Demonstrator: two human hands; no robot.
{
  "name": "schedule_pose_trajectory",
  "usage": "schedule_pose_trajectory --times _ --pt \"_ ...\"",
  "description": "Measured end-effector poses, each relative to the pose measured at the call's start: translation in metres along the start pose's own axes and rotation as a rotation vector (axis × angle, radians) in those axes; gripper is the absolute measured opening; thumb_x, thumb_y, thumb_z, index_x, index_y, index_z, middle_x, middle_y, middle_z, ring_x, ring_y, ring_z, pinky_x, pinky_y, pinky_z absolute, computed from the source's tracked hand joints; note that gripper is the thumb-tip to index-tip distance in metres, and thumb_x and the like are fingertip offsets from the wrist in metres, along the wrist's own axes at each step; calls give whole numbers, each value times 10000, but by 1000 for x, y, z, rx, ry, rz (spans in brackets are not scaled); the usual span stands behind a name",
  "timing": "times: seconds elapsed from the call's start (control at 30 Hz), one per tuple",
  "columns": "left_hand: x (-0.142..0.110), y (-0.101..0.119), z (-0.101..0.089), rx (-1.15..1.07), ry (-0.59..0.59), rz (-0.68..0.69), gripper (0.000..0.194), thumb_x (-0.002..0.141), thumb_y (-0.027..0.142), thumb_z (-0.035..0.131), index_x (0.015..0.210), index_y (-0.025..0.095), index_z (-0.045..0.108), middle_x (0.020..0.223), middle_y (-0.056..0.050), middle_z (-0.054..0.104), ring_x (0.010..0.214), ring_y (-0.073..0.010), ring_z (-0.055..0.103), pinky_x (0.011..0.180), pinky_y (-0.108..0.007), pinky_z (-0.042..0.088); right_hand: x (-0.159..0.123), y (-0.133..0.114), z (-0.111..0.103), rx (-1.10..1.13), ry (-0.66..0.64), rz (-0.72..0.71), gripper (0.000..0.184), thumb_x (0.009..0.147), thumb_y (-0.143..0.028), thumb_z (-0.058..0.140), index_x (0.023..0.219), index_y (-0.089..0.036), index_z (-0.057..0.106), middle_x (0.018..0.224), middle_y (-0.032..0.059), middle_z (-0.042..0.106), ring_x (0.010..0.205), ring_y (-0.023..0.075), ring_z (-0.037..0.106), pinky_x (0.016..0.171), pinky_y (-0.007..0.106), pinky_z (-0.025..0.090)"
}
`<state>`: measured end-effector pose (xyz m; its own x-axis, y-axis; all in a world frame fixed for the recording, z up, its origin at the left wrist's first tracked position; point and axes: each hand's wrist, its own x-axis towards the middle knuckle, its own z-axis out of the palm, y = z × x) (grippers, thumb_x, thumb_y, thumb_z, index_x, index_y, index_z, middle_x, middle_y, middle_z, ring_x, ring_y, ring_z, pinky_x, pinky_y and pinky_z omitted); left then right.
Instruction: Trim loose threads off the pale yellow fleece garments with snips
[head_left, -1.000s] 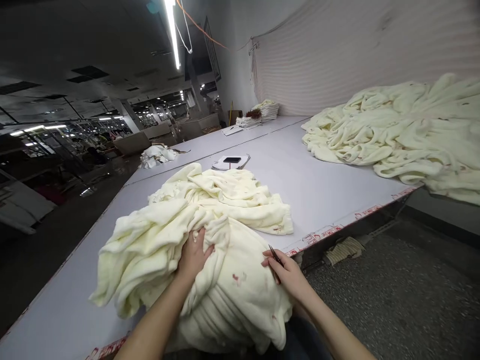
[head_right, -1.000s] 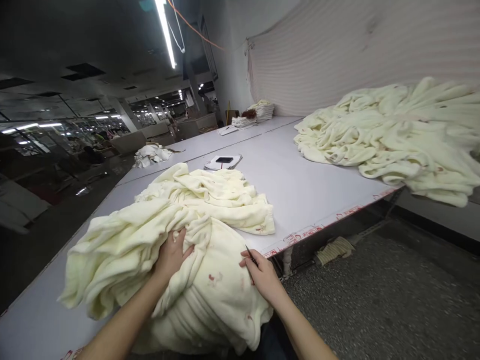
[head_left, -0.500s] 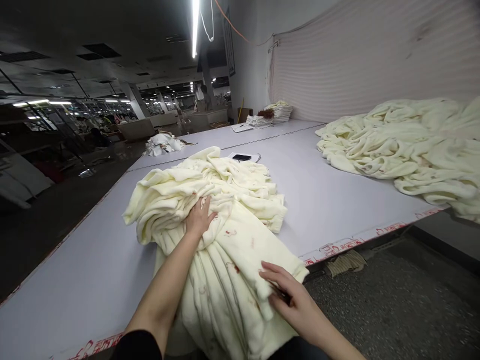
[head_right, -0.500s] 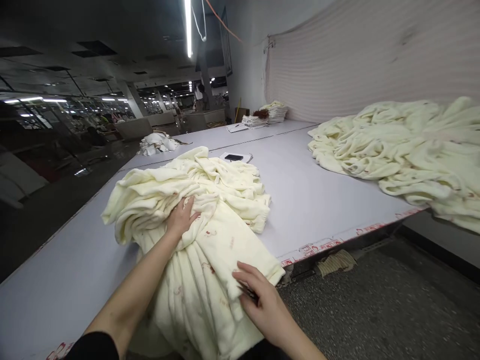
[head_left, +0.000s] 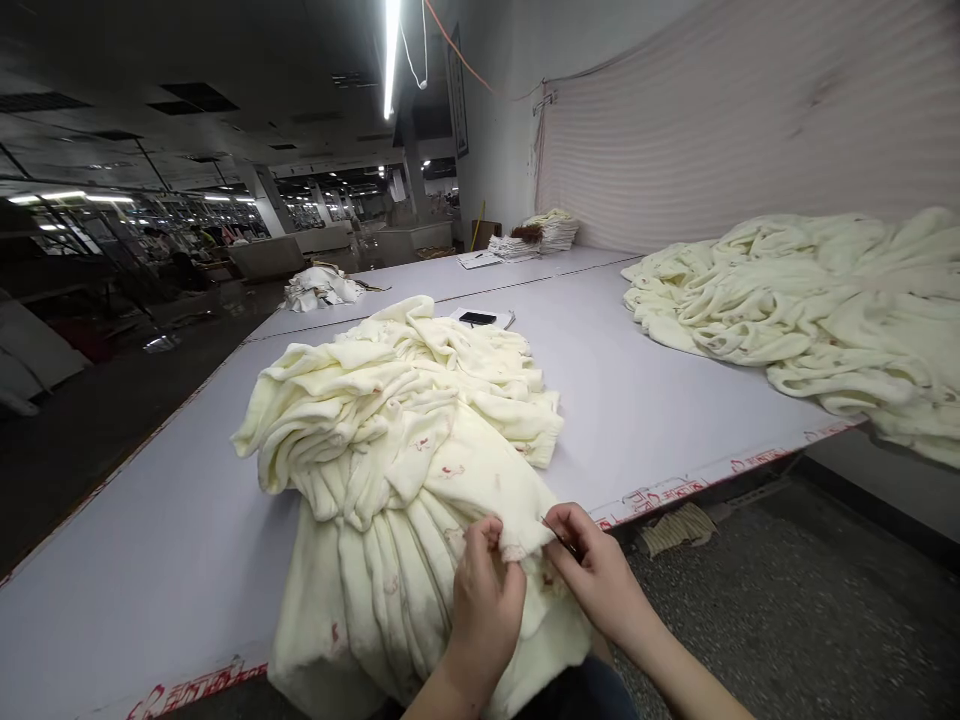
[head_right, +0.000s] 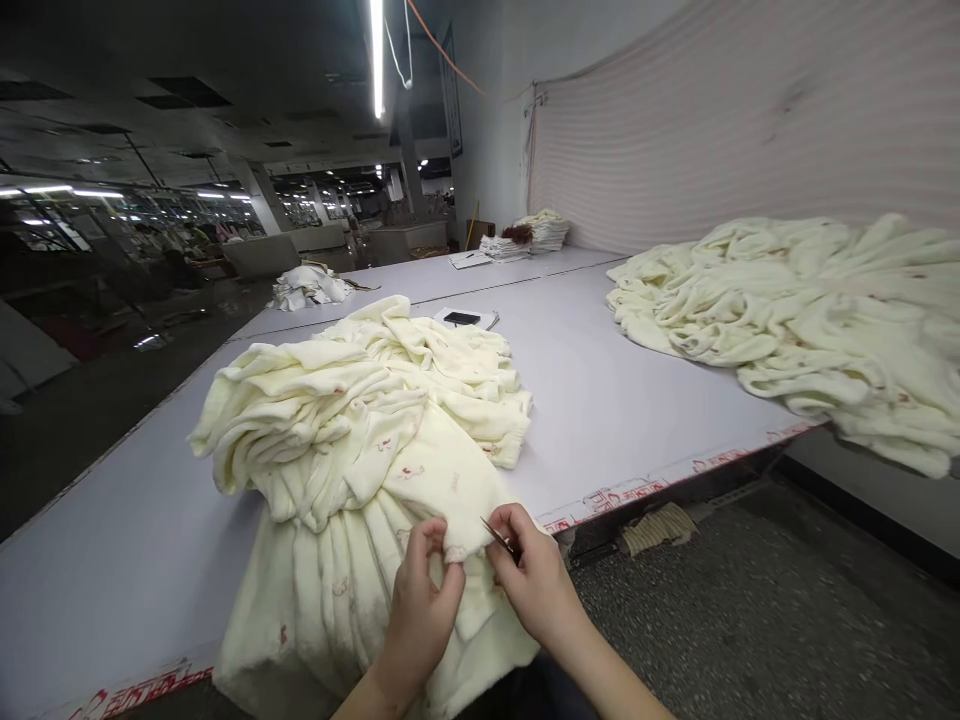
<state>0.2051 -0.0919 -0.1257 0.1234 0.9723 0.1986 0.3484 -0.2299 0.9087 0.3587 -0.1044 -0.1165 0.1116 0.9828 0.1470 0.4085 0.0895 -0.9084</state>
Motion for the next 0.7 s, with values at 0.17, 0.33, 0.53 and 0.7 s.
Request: schedule_pose_trajectory --times 0.17,0.33,0.53,0.7 --pt "2 2 -12 70 22 105 309 753 117 487 1045 208 533 996 -80 610 983 -239 571 843 -343 444 1 -19 -26 -260 -145 -192 160 824 -223 517 952 -245 610 935 27 619 790 165 605 663 254 466" --pt "0 8 -17 48 6 57 251 811 196 513 1059 199 548 1025 -84 607 989 -233 568 856 -338 447 7 -30 -27 -462 -182 -233 226 899 -319 457 1007 -268 649 901 24 628 768 179 620 652 280 454" --pt "9 12 -23 -123 -42 -68 210 837 323 545 969 190 640 1020 -79 585 973 -219 566 837 -302 454 8 -11 -9 -407 -42 -201 199 819 -225 493 993 -240 589 910 13 653 813 180 625 659 265 447" --pt "15 13 -26 -510 -143 -283 240 814 339 590 979 190 680 1002 -63 639 1018 -224 550 922 -321 410 29 -6 5 -359 149 -150 212 733 -142 441 902 -234 530 810 -7 641 705 172 599 601 249 397"
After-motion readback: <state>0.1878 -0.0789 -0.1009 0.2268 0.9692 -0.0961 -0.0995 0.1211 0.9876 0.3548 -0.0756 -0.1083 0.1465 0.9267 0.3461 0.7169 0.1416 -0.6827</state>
